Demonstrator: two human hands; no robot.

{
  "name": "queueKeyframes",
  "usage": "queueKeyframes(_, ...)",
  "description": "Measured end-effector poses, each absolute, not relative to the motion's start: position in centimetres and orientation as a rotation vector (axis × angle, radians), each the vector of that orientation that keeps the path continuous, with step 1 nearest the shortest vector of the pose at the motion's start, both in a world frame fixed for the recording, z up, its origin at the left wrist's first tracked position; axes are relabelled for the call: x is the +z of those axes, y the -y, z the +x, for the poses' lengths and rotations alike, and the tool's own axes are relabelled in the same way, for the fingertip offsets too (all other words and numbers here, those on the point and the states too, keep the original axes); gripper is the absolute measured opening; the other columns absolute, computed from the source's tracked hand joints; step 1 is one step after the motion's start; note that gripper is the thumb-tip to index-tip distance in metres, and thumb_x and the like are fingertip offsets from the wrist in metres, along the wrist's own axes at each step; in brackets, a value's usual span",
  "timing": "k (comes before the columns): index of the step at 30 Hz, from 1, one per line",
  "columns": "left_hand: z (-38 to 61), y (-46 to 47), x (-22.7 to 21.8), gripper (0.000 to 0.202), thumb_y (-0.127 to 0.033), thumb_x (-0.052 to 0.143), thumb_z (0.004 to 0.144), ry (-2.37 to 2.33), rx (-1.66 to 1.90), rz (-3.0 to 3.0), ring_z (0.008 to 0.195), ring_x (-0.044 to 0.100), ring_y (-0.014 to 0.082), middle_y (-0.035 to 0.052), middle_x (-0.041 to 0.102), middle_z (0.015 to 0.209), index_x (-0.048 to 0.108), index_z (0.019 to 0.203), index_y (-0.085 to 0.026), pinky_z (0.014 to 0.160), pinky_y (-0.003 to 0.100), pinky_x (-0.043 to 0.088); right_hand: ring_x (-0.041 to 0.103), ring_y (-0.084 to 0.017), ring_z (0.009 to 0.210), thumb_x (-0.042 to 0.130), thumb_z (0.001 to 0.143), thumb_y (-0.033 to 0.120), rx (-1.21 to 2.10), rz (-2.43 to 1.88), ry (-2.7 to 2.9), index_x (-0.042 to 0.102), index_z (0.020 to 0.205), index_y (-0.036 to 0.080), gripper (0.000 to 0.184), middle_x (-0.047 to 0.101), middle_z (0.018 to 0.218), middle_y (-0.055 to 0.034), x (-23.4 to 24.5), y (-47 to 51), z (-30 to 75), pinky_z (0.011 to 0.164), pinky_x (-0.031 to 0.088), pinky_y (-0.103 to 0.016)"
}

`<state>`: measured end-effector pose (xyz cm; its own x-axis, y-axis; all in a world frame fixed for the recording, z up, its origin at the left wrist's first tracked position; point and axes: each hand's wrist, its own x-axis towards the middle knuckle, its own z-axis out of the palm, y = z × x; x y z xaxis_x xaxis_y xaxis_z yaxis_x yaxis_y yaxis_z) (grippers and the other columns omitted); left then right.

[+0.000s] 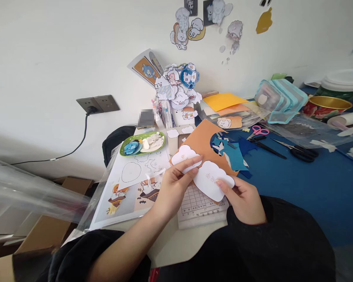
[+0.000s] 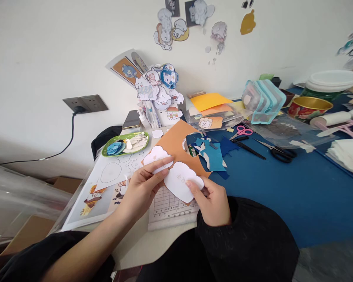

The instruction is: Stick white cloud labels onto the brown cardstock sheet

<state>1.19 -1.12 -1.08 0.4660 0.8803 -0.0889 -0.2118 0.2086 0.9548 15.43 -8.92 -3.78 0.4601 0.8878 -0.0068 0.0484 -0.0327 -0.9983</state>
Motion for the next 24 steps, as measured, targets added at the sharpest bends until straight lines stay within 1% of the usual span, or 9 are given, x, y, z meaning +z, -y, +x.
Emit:
queueKeyframes(5, 1.1, 1.0, -1.4, 0.023, -0.027, 0.065, 0.085, -0.765, 0.854, 1.183, 0.114, 0.059, 0.0188, -0.0002, 0.069, 0.119, 0.072, 0.107, -0.029, 0.096, 0.028, 0.046, 0.056, -0.016, 0.053, 0.063, 0.079, 0.045, 0.748, -1.512, 0.952, 0.068, 0.07, 0.018, 0.029, 0.063, 0.058, -0.0007, -4.5, 8.8, 15.8, 0.047, 0.041, -0.025)
queueKeyframes(9, 0.9, 1.1, -1.4, 0.022, -0.027, 0.064, 0.085, -0.767, 0.856, 1.223, 0.115, 0.059, 0.0194, -0.0011, 0.068, 0.121, 0.072, 0.106, -0.031, 0.097, 0.029, 0.046, 0.055, -0.016, 0.055, 0.061, 0.08, 0.046, 0.718, -1.533, 0.992, 0.069, 0.073, 0.018, 0.03, 0.065, 0.062, -0.0019, -4.9, 8.7, 15.9, 0.048, 0.041, -0.026)
queueKeyframes(12, 0.9, 1.1, -1.3, 0.022, -0.027, 0.064, 0.086, -0.769, 0.874, 1.252, 0.115, 0.059, 0.0189, -0.0024, 0.068, 0.12, 0.072, 0.106, -0.032, 0.096, 0.028, 0.046, 0.056, -0.016, 0.056, 0.061, 0.08, 0.047, 0.712, -1.542, 1.002, 0.07, 0.074, 0.017, 0.031, 0.066, 0.064, -0.0027, -4.9, 8.7, 15.9, 0.049, 0.041, -0.025)
queueKeyframes(16, 0.9, 1.2, -1.1, 0.023, -0.026, 0.063, 0.086, -0.785, 0.889, 1.296, 0.111, 0.06, 0.0166, -0.0041, 0.07, 0.117, 0.072, 0.106, -0.033, 0.091, 0.024, 0.047, 0.057, -0.016, 0.057, 0.061, 0.08, 0.048, 0.702, -1.564, 1.006, 0.07, 0.075, 0.017, 0.033, 0.066, 0.066, -0.0032, -4.9, 8.8, 15.9, 0.049, 0.042, -0.025)
queueKeyframes(19, 1.1, 1.4, -1.1, 0.023, -0.025, 0.063, 0.086, -0.843, 0.905, 1.325, 0.101, 0.064, 0.0141, -0.0045, 0.073, 0.109, 0.073, 0.104, -0.033, 0.082, 0.02, 0.049, 0.057, -0.016, 0.057, 0.06, 0.08, 0.048, 0.702, -1.565, 1.018, 0.07, 0.076, 0.017, 0.033, 0.066, 0.065, -0.0032, -4.8, 8.7, 15.9, 0.049, 0.043, -0.025)
queueKeyframes(21, 1.5, 1.5, -1.2, 0.021, -0.024, 0.064, 0.084, -0.888, 0.944, 1.316, 0.096, 0.065, 0.0127, -0.005, 0.074, 0.104, 0.074, 0.101, -0.034, 0.077, 0.018, 0.05, 0.056, -0.016, 0.056, 0.06, 0.081, 0.048, 0.714, -1.561, 1.021, 0.071, 0.077, 0.016, 0.033, 0.066, 0.065, -0.0034, -4.8, 8.7, 15.9, 0.049, 0.045, -0.025)
queueKeyframes(24, 2.1, 1.7, -1.4, 0.016, -0.027, 0.069, 0.08, -0.926, 1.03, 1.26, 0.096, 0.065, 0.0127, -0.0056, 0.075, 0.101, 0.076, 0.093, -0.033, 0.076, 0.017, 0.051, 0.056, -0.017, 0.056, 0.059, 0.081, 0.048, 0.713, -1.57, 1.034, 0.071, 0.08, 0.016, 0.034, 0.066, 0.066, -0.004, -4.7, 8.8, 15.8, 0.049, 0.046, -0.025)
